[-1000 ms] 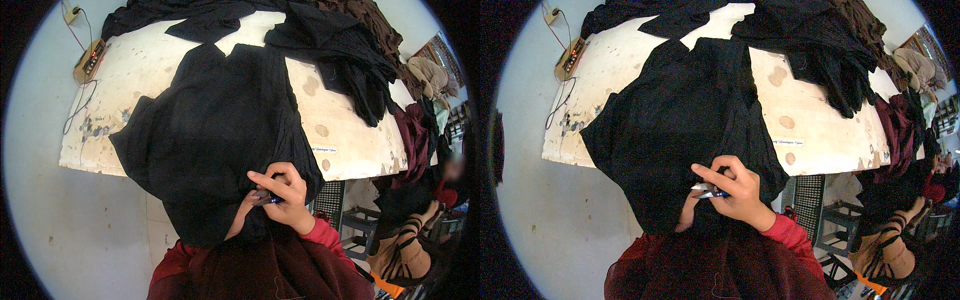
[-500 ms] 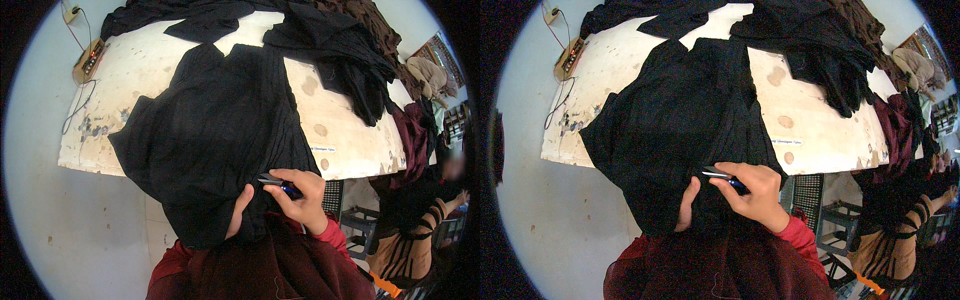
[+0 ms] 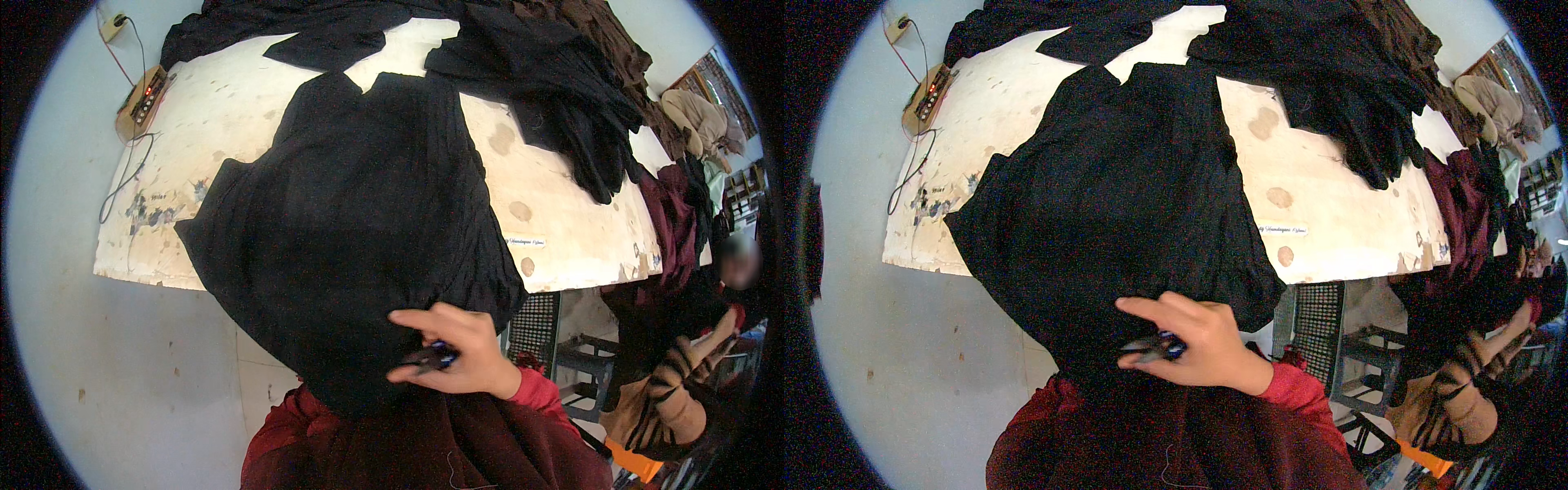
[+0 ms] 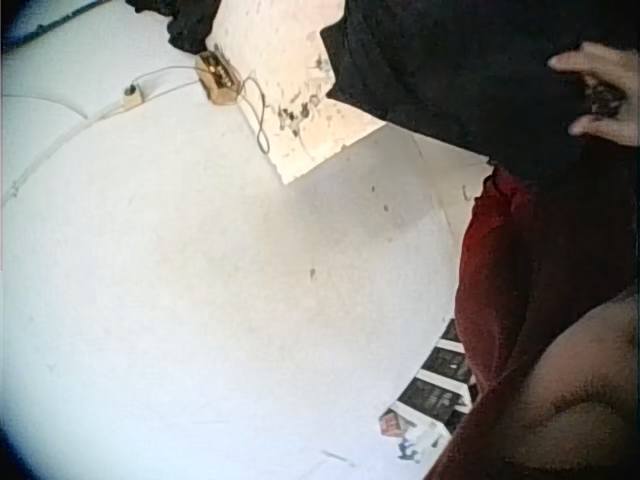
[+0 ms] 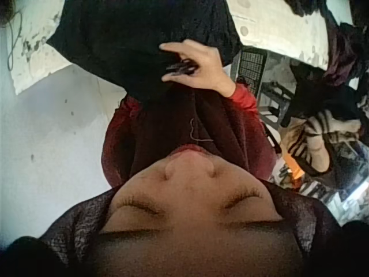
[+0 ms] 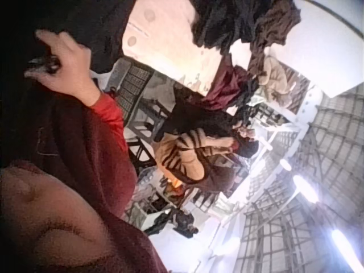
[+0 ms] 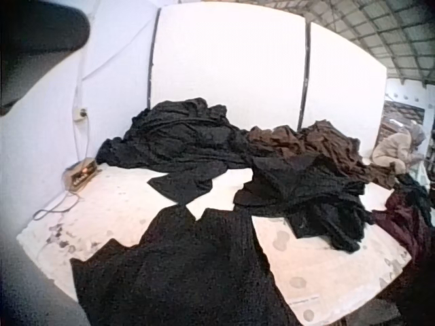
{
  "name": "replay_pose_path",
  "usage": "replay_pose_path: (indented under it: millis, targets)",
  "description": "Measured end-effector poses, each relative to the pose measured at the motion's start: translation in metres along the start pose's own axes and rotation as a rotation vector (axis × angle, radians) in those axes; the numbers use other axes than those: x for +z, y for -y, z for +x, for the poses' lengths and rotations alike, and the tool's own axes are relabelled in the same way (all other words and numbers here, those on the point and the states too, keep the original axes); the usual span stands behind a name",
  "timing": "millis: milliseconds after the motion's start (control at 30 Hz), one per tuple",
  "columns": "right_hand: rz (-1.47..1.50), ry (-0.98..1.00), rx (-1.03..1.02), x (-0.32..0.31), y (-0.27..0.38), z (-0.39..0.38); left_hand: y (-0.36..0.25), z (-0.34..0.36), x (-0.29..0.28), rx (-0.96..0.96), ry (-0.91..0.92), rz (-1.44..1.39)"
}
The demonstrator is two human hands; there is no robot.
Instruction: The person uses a small blade to cut along the seams and edges of a black garment laid on a table. They repeatedly adjust the fabric, lift sections, and make precise cuts along the garment's length.
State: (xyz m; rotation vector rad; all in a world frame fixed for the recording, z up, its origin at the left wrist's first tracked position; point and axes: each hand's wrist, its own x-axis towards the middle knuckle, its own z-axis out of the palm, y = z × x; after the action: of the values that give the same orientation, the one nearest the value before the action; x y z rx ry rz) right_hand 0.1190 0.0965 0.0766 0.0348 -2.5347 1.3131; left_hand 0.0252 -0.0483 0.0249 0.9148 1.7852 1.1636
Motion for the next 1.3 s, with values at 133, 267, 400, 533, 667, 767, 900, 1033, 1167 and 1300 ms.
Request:
replay_pose_path:
  millis: [133, 267, 400, 533, 667, 767, 900, 1033, 1167, 1300]
  targets:
    - [0.000, -0.038, -0.191, 0.012, -0.027, -0.007, 0.036, -0.007, -0.004, -0.067, 0.380, -0.471]
    - [-0.009, -0.191, -0.246, 0.014, -0.041, -0.018, 0.083, -0.017, 0.004, -0.053, 0.279, -0.548]
    - [0.111, -0.007, -0.128, 0.013, -0.047, -0.028, 0.049, -0.011, 0.012, -0.074, -0.194, -0.347]
    - [0.182, -0.195, -0.013, -0.011, -0.029, -0.022, 0.006, -0.005, 0.007, -0.089, -0.333, -0.186]
    - [0.016, -0.381, 0.014, -0.020, -0.020, -0.009, 0.000, -0.003, 0.013, 0.030, -0.394, -0.206]
    - [-0.074, -0.339, -0.001, -0.015, -0.025, -0.007, -0.021, -0.001, 0.006, 0.075, -0.350, -0.134]
    - [-0.016, -0.486, -0.023, -0.023, -0.031, -0.011, 0.003, 0.000, 0.017, 0.043, -0.464, -0.224]
    - [-0.131, -0.492, 0.062, -0.039, -0.025, -0.015, 0.009, -0.001, 0.019, -0.025, -0.486, -0.278]
    - [-0.142, -0.360, 0.116, -0.033, -0.019, -0.031, 0.011, 0.001, 0.020, -0.056, -0.454, -0.286]
    - [-0.300, -0.343, 0.060, -0.034, -0.008, -0.022, 0.012, -0.001, 0.020, -0.050, -0.438, -0.321]
